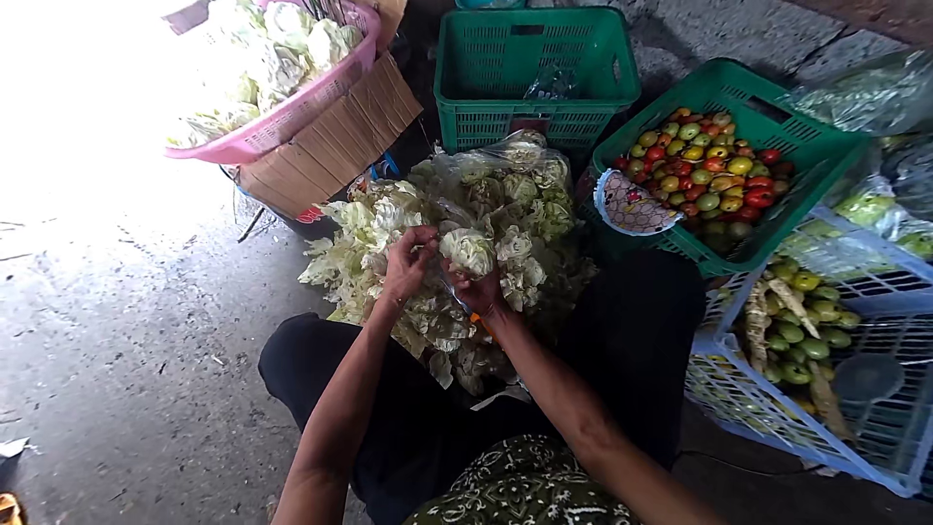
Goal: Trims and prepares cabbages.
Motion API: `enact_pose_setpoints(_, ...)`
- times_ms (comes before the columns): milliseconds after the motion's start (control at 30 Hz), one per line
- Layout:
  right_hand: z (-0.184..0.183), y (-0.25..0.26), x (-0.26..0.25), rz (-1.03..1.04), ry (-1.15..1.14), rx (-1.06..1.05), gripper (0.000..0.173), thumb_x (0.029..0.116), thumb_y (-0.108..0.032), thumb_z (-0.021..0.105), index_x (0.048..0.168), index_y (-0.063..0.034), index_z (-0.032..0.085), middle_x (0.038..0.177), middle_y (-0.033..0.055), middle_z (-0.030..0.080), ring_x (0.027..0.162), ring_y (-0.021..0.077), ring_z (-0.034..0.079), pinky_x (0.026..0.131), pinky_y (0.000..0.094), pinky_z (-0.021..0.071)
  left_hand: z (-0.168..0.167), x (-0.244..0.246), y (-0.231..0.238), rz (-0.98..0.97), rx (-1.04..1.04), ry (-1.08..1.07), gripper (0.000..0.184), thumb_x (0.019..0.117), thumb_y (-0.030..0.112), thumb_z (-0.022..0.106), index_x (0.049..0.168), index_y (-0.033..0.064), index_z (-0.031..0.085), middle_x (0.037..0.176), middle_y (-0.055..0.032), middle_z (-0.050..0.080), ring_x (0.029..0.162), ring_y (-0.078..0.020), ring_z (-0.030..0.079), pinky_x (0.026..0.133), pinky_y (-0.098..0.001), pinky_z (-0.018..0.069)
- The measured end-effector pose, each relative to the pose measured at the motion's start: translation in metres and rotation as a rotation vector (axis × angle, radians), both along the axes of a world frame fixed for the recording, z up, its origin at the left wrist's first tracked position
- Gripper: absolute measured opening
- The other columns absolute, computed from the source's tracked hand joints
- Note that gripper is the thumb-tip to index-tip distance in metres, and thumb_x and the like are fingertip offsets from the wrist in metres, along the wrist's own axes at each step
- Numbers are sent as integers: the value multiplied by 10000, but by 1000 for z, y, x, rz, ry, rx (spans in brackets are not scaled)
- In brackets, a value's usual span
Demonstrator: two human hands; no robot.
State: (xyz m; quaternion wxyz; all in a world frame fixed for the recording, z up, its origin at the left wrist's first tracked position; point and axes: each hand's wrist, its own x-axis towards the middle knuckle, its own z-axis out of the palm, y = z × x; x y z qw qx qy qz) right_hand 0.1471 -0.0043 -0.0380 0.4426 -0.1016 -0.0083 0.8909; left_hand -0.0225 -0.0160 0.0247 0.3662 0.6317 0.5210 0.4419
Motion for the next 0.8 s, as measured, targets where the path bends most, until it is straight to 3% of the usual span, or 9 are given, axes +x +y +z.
enact_pose_setpoints(200, 3, -1, -5, 50, 63, -78, 768, 924, -795, 361, 1053, -90, 638, 835, 101, 662, 474, 97, 535, 407, 192, 449, 3, 0, -2, -3, 6, -1, 244, 1074, 144, 495, 1269, 37, 598, 1174, -93, 659, 886, -109, 670, 810, -303, 574)
enact_pose_setpoints(267, 4, -1, -7, 19, 25, -80, 760, 918, -801, 366, 1055, -105, 638, 836, 93, 658, 494, 104, 553, 415, 200, 462, 2, 1, -2, -6, 5, 5, 252, 1081, 160, 487, 1273, 40, 597, 1200, -93, 660, 917, -115, 673, 818, -309, 574)
enact_pose_setpoints(300, 4, -1, -7, -11, -31, -74, 762, 910, -815, 360, 1095, -129, 633, 880, 92, 671, 558, 122, 600, 459, 225, 506, 1, 1, -3, -11, 4, 12, 269, 1077, 202, 508, 1281, 48, 596, 1243, -94, 652, 967, -126, 674, 833, -323, 572)
enact_pose_setpoints(367, 4, 1, -7, -74, -197, -28, 666, 944, -746, 397, 1258, -193, 593, 1076, 90, 685, 840, 193, 695, 666, 333, 606, 2, 1, -4, -46, 7, 24, 382, 1022, 318, 618, 1301, 58, 589, 1338, -105, 616, 1142, -186, 646, 937, -393, 561)
enact_pose_setpoints(433, 4, 3, -8, -123, -412, 6, 545, 1015, -579, 453, 1408, -202, 480, 1244, 127, 625, 1056, 278, 661, 824, 456, 597, -1, 1, -2, -88, 13, 50, 512, 922, 333, 755, 1303, 46, 570, 1372, -134, 581, 1244, -242, 583, 1009, -445, 516)
enact_pose_setpoints(500, -1, 7, -7, -165, -549, 55, 600, 1002, -450, 574, 1503, -216, 340, 1302, 168, 573, 1086, 327, 632, 837, 513, 580, -5, 1, 3, -94, 38, 122, 578, 846, 312, 841, 1251, 4, 567, 1352, -182, 568, 1241, -277, 574, 1007, -466, 512)
enact_pose_setpoints(567, -4, 10, -6, -191, -648, 129, 699, 975, -382, 627, 1552, -220, 268, 1314, 181, 564, 1058, 317, 635, 820, 496, 578, -7, 1, 6, -82, 39, 152, 522, 839, 281, 850, 1181, -6, 577, 1312, -193, 570, 1197, -283, 588, 982, -467, 520)
enact_pose_setpoints(667, -3, 11, -1, -234, -764, 217, 661, 963, -320, 654, 1528, -212, 328, 1282, 140, 605, 1022, 248, 662, 798, 423, 593, -7, 0, 8, -78, -15, 122, 422, 863, 244, 832, 1134, 17, 602, 1262, -164, 591, 1137, -251, 617, 950, -443, 548)
enact_pose_setpoints(800, 3, 12, 7, -267, -1008, 259, 717, 961, -231, 660, 1579, -150, 307, 1441, 178, 526, 1201, 274, 605, 906, 469, 578, -12, 2, 8, -95, -16, 149, 403, 892, 238, 771, 1170, -34, 665, 1258, -200, 647, 1081, -243, 687, 925, -395, 596)
